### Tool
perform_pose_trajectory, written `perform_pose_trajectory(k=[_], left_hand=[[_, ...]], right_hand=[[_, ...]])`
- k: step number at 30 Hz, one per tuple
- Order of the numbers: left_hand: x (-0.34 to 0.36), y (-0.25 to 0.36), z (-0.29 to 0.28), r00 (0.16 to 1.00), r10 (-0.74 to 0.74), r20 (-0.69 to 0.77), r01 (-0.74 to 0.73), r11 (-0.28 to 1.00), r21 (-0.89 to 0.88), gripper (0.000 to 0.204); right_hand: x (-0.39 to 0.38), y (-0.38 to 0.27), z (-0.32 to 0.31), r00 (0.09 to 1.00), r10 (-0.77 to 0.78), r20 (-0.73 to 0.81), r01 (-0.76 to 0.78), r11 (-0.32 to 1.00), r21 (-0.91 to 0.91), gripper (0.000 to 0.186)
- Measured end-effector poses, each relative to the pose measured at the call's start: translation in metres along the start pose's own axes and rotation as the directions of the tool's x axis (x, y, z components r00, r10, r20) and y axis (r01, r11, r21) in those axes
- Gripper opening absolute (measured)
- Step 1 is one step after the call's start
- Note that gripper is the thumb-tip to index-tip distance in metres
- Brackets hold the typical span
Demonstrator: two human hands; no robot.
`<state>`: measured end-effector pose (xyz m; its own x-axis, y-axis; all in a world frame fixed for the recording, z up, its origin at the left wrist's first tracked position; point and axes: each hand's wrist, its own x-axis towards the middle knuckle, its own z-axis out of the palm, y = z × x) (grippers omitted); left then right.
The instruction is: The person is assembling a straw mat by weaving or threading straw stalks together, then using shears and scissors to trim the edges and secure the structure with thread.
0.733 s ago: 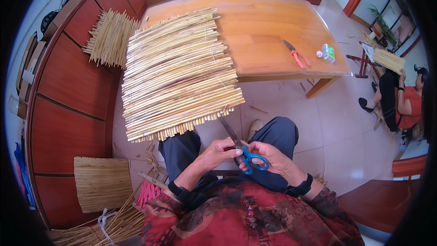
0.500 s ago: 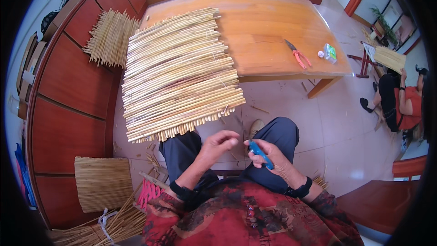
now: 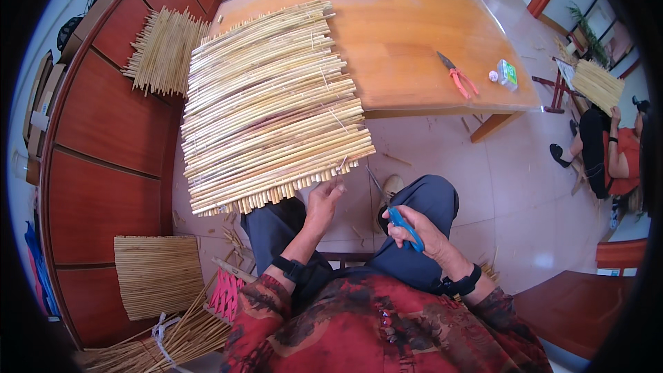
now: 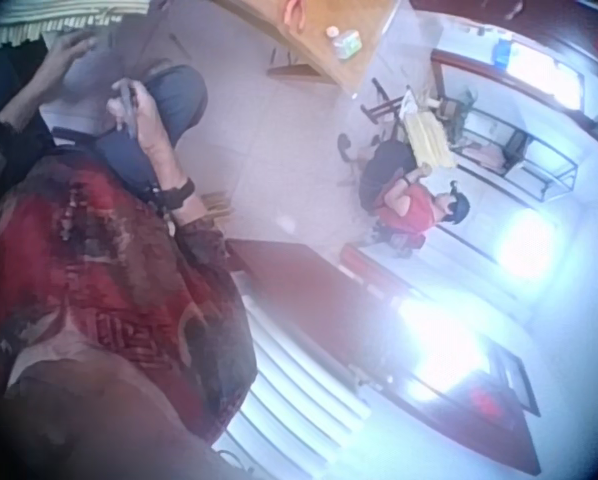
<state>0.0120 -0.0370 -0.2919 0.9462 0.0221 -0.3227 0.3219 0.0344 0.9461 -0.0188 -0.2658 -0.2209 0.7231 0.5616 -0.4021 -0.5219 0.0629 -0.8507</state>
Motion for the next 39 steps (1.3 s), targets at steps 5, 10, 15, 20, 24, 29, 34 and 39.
perform_pose_trajectory(k=[5,10,15,20,24,29,34,39], left_hand=[[-0.018,0.002,-0.01,0.988,-0.046,0.151,0.066,0.989,-0.13,0.035],[-0.023,0.012,-0.013,0.963,0.014,0.27,0.104,0.903,-0.416,0.033],[-0.029,0.028,-0.006,0.965,0.008,0.264,0.105,0.905,-0.412,0.028],[-0.029,0.031,-0.007,0.973,-0.056,0.224,0.135,0.925,-0.355,0.021],[-0.034,0.043,-0.009,0.968,-0.064,0.244,0.148,0.926,-0.346,0.018],[-0.036,0.05,-0.016,0.972,-0.038,0.234,0.116,0.936,-0.331,0.016],[-0.036,0.055,-0.018,0.975,-0.031,0.222,0.094,0.955,-0.282,0.015],[-0.037,0.054,-0.02,0.978,0.003,0.208,0.061,0.953,-0.297,0.015]], right_hand=[[0.004,0.005,-0.006,0.999,0.032,-0.006,-0.031,0.998,0.062,0.039],[0.007,0.003,-0.005,1.0,0.01,-0.021,-0.008,0.998,0.061,0.04],[0.008,-0.002,-0.006,0.999,0.043,-0.007,-0.042,0.999,0.014,0.041],[0.012,0.0,-0.006,0.996,0.082,0.041,-0.074,0.984,-0.163,0.046],[0.016,-0.003,-0.005,0.994,0.093,0.048,-0.085,0.985,-0.153,0.046],[0.021,-0.003,-0.005,0.989,0.116,0.092,-0.099,0.98,-0.174,0.044],[0.03,-0.012,-0.002,0.987,0.12,0.11,-0.101,0.981,-0.165,0.042],[0.037,-0.02,-0.004,0.98,0.143,0.137,-0.111,0.97,-0.216,0.039]])
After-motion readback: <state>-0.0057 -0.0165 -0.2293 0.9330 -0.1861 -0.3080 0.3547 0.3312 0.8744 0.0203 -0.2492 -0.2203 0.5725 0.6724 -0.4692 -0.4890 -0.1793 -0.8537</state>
